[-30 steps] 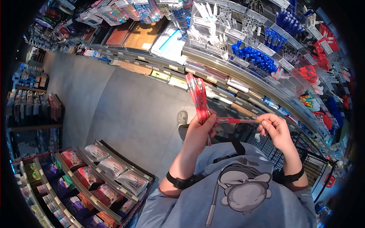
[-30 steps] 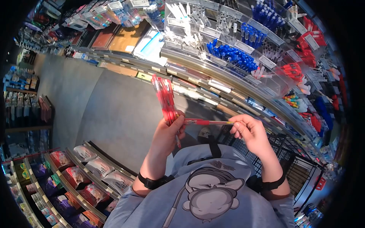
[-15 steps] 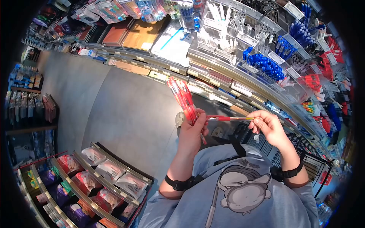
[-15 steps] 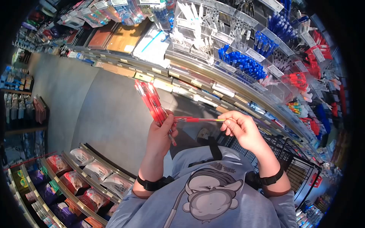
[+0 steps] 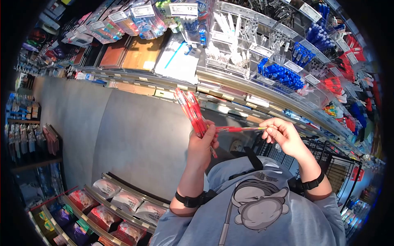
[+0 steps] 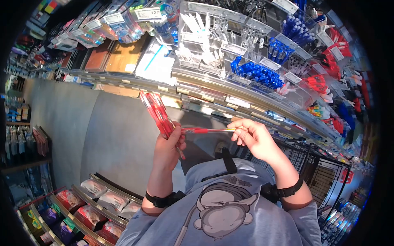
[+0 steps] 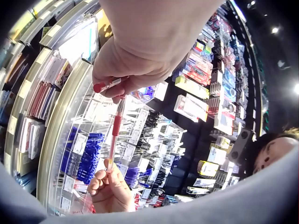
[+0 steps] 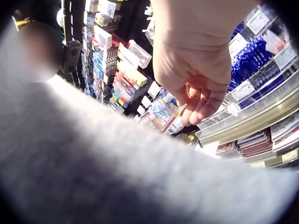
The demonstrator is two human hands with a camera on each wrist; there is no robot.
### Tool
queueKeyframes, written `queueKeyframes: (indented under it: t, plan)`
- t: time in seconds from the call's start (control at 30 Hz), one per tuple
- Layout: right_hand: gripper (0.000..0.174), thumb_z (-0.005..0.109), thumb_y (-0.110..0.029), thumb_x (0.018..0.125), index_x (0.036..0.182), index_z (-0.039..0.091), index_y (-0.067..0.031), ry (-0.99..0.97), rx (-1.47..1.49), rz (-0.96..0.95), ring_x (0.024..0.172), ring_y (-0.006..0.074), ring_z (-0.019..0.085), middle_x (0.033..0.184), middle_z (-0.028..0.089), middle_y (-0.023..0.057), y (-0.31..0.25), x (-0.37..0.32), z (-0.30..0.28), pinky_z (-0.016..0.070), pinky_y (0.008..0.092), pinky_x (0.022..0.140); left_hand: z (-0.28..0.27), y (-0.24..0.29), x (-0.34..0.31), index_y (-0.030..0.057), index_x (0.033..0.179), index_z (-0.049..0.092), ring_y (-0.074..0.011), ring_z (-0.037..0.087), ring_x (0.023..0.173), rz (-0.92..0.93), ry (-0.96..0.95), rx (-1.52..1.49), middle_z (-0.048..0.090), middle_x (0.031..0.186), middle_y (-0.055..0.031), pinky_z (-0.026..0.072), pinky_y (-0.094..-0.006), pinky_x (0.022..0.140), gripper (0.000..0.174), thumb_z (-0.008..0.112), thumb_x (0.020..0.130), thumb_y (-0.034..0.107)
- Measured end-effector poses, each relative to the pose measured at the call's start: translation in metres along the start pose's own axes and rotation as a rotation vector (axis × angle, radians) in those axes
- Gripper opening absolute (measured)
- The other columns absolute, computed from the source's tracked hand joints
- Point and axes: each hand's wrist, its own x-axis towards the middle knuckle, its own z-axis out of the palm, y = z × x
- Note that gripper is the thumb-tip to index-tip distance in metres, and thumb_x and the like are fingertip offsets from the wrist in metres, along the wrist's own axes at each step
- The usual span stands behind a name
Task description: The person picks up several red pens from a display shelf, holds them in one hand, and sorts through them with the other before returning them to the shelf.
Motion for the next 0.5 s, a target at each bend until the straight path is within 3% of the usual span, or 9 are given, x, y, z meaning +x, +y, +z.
queueKeyframes:
  t: [0.17, 0.5]
  plan:
    - [0.034, 0.046, -0.007, 0.093, 0.127, 0.046, -0.0077, 0.039, 0.037, -0.027, 0.067, 0.0071, 0.051, 0.075, 0.058, 0.0015, -0.006, 0.002, 0.001, 0.0453, 0.0217, 0.062, 0.002, 0.008, 0.011, 0.0036, 0.102, 0.05, -0.0075, 0.046, 0.06, -0.015, -0.032, 0.0, 0.052, 0.077, -0.0041, 0.0389, -0.0219, 0.049, 0.018, 0.058, 0.089, 0.015]
    - [0.05, 0.044, -0.002, 0.088, 0.137, 0.034, -0.0077, 0.124, 0.047, -0.069, 0.065, 0.0105, 0.054, 0.073, 0.058, 0.005, 0.002, -0.016, -0.014, 0.0462, 0.0247, 0.063, 0.027, 0.01, 0.012, 0.0061, 0.1, 0.053, -0.0075, 0.048, 0.062, -0.062, -0.064, 0.093, 0.05, 0.071, -0.0005, 0.0378, -0.0213, 0.049, 0.011, 0.055, 0.09, 0.012]
